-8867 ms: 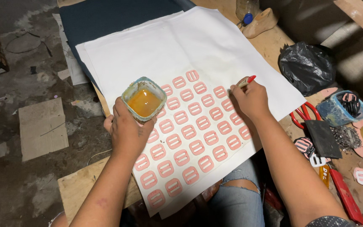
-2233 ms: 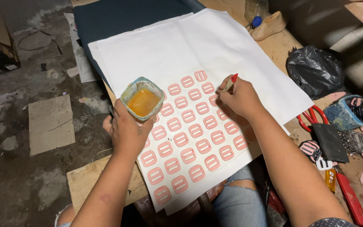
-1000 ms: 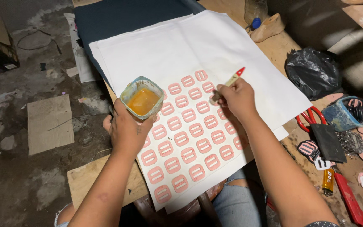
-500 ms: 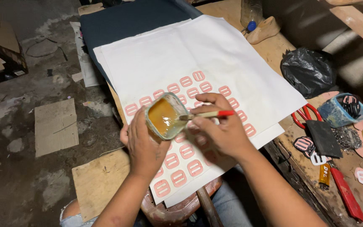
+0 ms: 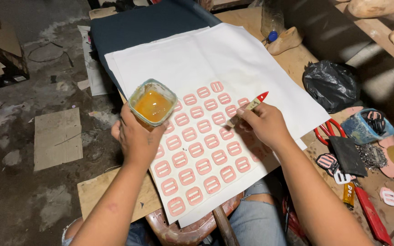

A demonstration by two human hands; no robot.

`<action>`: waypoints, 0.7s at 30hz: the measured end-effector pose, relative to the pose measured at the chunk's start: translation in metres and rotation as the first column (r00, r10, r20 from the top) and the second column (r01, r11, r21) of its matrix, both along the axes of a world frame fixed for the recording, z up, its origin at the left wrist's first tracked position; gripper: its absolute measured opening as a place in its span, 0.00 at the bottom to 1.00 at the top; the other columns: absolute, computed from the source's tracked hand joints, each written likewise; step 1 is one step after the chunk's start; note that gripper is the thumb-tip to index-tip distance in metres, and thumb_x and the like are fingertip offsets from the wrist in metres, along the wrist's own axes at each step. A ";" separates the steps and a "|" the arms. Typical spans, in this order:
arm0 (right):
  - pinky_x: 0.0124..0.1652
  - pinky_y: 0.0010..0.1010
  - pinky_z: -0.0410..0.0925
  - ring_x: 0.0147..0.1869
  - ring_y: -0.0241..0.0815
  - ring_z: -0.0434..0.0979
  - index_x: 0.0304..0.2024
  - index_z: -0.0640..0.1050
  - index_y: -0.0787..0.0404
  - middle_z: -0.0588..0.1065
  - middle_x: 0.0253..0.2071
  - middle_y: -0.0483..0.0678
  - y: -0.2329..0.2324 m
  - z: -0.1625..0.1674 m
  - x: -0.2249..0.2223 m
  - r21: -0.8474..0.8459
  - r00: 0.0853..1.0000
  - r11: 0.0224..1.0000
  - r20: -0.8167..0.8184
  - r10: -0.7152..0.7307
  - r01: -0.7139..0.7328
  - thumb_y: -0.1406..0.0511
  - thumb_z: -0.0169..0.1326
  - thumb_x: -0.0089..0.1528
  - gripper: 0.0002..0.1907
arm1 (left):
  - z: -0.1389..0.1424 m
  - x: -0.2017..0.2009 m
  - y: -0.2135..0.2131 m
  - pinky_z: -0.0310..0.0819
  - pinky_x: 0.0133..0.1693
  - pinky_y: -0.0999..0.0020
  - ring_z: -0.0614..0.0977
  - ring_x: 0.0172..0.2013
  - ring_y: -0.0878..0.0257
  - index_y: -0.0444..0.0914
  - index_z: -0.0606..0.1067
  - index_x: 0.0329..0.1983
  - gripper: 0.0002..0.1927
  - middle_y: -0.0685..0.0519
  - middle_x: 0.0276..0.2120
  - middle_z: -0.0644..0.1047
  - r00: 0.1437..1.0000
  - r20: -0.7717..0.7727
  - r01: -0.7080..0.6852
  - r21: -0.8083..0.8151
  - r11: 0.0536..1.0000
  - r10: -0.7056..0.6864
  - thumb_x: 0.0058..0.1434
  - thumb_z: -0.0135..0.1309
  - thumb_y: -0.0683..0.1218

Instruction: The person uses a small brush to apply yellow liquid from a container onto a sheet of pink labels arranged in rows. The person repeatedly dips the brush into the container and paints each label individually.

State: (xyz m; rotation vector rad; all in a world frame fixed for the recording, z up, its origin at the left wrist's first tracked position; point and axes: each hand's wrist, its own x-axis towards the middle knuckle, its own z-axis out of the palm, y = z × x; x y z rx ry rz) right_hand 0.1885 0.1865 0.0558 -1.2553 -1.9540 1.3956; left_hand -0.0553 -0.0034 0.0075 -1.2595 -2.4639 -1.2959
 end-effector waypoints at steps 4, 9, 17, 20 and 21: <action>0.36 0.28 0.71 0.34 0.36 0.78 0.42 0.82 0.65 0.81 0.32 0.47 0.002 -0.033 -0.013 0.039 0.993 0.998 -0.113 -0.042 0.046 0.64 0.60 0.62 0.11 | -0.006 -0.022 0.013 0.47 0.62 0.49 0.74 0.58 0.48 0.32 0.57 0.66 0.47 0.39 0.56 0.75 0.998 0.058 0.011 -0.008 1.000 -0.011 0.52 0.70 0.54; 0.41 0.33 0.72 0.40 0.43 0.82 0.40 0.83 0.65 0.81 0.38 0.52 -0.011 -0.050 -0.026 0.492 0.979 0.852 0.008 0.202 -0.180 0.62 0.61 0.62 0.11 | -0.012 -0.037 0.022 0.52 0.60 0.51 0.73 0.56 0.43 0.32 0.58 0.64 0.47 0.37 0.57 0.74 0.985 0.164 -0.028 -0.171 0.985 0.057 0.49 0.71 0.53; 0.40 0.38 0.71 0.36 0.48 0.82 0.39 0.81 0.64 0.81 0.32 0.53 0.009 -0.046 -0.048 0.297 0.974 0.953 0.226 -0.013 -0.056 0.57 0.57 0.63 0.16 | -0.011 -0.034 0.024 0.51 0.62 0.48 0.76 0.54 0.43 0.29 0.58 0.61 0.45 0.34 0.54 0.74 0.984 0.162 -0.035 -0.209 0.977 0.070 0.51 0.70 0.53; 0.40 0.37 0.72 0.36 0.49 0.83 0.38 0.79 0.65 0.82 0.32 0.52 0.018 -0.044 -0.057 0.298 0.988 0.951 0.150 0.043 -0.087 0.57 0.56 0.63 0.15 | -0.009 -0.033 0.023 0.51 0.62 0.49 0.76 0.54 0.43 0.29 0.57 0.60 0.44 0.34 0.53 0.74 0.977 0.195 -0.036 -0.227 0.973 0.082 0.51 0.70 0.53; 0.40 0.38 0.71 0.37 0.50 0.82 0.39 0.79 0.64 0.82 0.32 0.53 0.023 -0.041 -0.060 0.347 0.982 0.934 0.186 0.016 -0.081 0.58 0.55 0.64 0.15 | -0.008 -0.033 0.023 0.52 0.62 0.50 0.76 0.55 0.44 0.29 0.57 0.61 0.44 0.34 0.53 0.74 0.974 0.208 -0.036 -0.230 0.973 0.085 0.51 0.70 0.53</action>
